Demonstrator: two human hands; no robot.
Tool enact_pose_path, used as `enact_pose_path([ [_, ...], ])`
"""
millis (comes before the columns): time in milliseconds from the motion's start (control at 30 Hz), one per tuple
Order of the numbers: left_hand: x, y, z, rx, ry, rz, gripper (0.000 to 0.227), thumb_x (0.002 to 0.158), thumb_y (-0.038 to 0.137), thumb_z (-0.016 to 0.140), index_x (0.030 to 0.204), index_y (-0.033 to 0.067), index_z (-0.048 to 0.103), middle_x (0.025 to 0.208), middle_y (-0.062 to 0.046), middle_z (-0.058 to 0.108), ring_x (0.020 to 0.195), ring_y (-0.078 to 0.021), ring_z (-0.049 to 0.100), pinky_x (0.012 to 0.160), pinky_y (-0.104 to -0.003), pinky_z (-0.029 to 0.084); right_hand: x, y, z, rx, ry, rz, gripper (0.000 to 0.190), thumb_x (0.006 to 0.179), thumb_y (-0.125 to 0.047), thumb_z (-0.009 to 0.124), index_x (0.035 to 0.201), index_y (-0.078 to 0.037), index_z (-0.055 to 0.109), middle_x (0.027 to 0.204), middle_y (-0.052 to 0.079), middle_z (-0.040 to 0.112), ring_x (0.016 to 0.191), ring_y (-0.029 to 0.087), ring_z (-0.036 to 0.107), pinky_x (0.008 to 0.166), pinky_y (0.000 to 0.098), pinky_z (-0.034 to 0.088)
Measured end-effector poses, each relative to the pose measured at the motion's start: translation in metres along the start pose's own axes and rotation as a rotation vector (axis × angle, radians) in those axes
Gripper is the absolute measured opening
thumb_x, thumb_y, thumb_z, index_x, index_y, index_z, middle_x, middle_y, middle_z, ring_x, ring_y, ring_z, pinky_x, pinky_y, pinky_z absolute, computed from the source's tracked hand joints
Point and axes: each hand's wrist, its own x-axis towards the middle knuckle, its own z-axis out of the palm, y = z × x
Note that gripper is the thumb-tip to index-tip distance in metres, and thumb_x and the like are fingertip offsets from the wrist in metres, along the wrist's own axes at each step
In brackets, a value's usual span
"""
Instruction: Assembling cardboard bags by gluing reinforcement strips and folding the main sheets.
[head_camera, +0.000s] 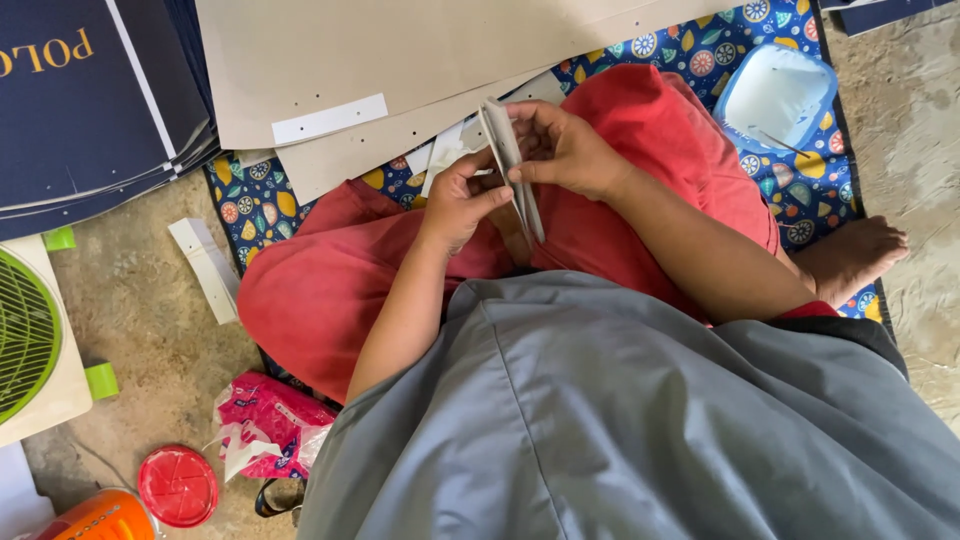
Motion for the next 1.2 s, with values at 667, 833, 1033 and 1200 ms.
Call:
enact_pose_path([
  [667,-0.018,0.013,0.009,0.631,0.333,0.159,0.016,0.095,0.016,0.068,0.101,0.0026,0.073,0.089,-0.005,0.078,0.073,-0.0136,0.068,0.069,-0.026,0.055,-0.037,-0.006,-0.015,-0.465,0.656,-0.459,0.023,0.108,0.003,0.062,0.130,0.001,0.059,0.127,0.010,0.061,0.112,0.020,0.062,0.102,0.0307,0.052],
  [833,-0.002,0.009,0.019,-0.076,0.156,-0.017,0.031,0.108,0.018,0.050,0.132,-0.0003,0.055,0.093,-0.012,0.069,0.075,-0.0190,0.066,0.072,-0.031,0.057,-0.113,0.027,-0.099,-0.342,1.195,-0.510,0.012,0.107,-0.003,0.060,0.118,-0.001,0.063,0.116,0.008,0.068,0.105,0.016,0.063,0.099,0.0283,0.051],
  [1033,0.058,0.019,0.082,-0.299,-0.101,-0.175,0.047,0.103,0.020,0.043,0.145,-0.0026,0.046,0.123,-0.022,0.067,0.106,-0.0308,0.067,0.098,-0.041,0.053,-0.202,0.073,-0.155,-0.420,1.711,-0.313,0.040,0.103,-0.010,0.068,0.140,-0.010,0.053,0.131,0.010,0.058,0.100,0.017,0.060,0.089,0.0289,0.054],
  [1200,0.081,0.039,0.162,0.891,-0.140,-0.154,0.050,0.096,0.052,0.040,0.133,0.0320,0.067,0.118,0.013,0.078,0.111,-0.0100,0.063,0.108,-0.054,0.003,-0.219,0.115,-0.183,-0.238,1.782,0.003,0.067,0.090,-0.016,0.082,0.146,0.001,0.048,0.118,0.007,0.055,0.098,0.014,0.056,0.090,0.0223,0.050],
])
